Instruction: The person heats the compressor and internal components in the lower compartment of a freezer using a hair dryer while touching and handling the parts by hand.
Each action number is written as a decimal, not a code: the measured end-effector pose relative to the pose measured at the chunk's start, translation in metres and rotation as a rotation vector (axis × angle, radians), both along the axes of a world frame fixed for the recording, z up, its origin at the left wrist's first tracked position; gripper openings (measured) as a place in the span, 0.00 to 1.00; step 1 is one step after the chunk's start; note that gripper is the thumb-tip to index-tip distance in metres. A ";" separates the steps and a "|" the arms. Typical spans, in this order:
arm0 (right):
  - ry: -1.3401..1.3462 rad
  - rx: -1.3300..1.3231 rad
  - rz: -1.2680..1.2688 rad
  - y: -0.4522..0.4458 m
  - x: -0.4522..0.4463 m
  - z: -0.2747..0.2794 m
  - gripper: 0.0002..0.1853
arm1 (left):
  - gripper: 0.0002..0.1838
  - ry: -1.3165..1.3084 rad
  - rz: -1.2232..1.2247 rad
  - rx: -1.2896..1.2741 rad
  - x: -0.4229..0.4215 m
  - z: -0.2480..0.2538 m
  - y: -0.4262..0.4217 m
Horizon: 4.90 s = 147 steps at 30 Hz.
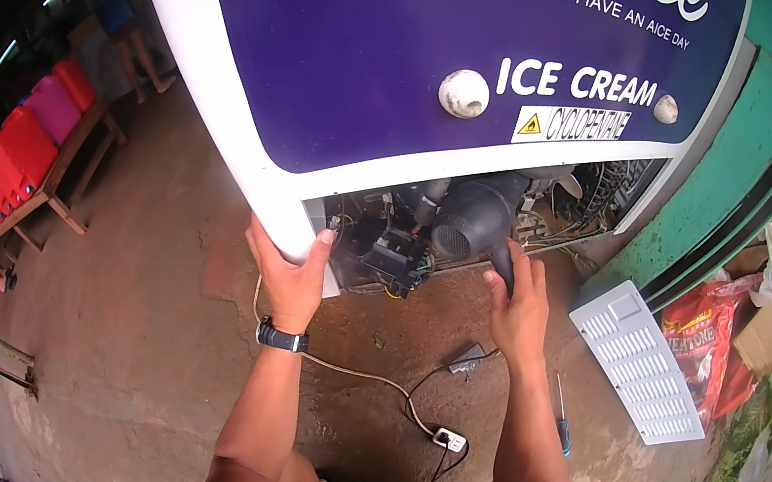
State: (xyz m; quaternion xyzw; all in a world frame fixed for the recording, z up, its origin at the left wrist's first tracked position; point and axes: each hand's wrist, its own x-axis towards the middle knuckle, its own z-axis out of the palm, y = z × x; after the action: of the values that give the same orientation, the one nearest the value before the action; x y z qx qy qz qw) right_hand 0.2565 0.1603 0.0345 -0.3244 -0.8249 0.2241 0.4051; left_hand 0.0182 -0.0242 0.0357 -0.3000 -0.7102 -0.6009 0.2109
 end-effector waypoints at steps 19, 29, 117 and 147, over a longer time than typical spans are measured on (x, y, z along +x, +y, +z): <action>0.001 0.013 0.001 -0.001 -0.001 0.001 0.26 | 0.51 0.001 0.013 -0.013 -0.001 -0.001 0.000; -0.011 0.020 -0.007 -0.002 -0.001 0.001 0.26 | 0.51 -0.003 0.007 -0.014 0.000 0.000 -0.001; -0.028 0.050 -0.080 -0.015 -0.008 0.003 0.25 | 0.55 -0.017 -0.019 -0.018 -0.004 0.005 -0.008; -0.016 0.062 -0.055 -0.009 -0.005 0.002 0.24 | 0.57 -0.003 -0.018 -0.022 -0.004 0.006 -0.008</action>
State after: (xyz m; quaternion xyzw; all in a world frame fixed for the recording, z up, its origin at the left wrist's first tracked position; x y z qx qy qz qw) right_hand 0.2511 0.1509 0.0369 -0.3361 -0.8254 0.1845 0.4144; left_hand 0.0144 -0.0320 0.0414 -0.3077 -0.7144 -0.5955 0.2011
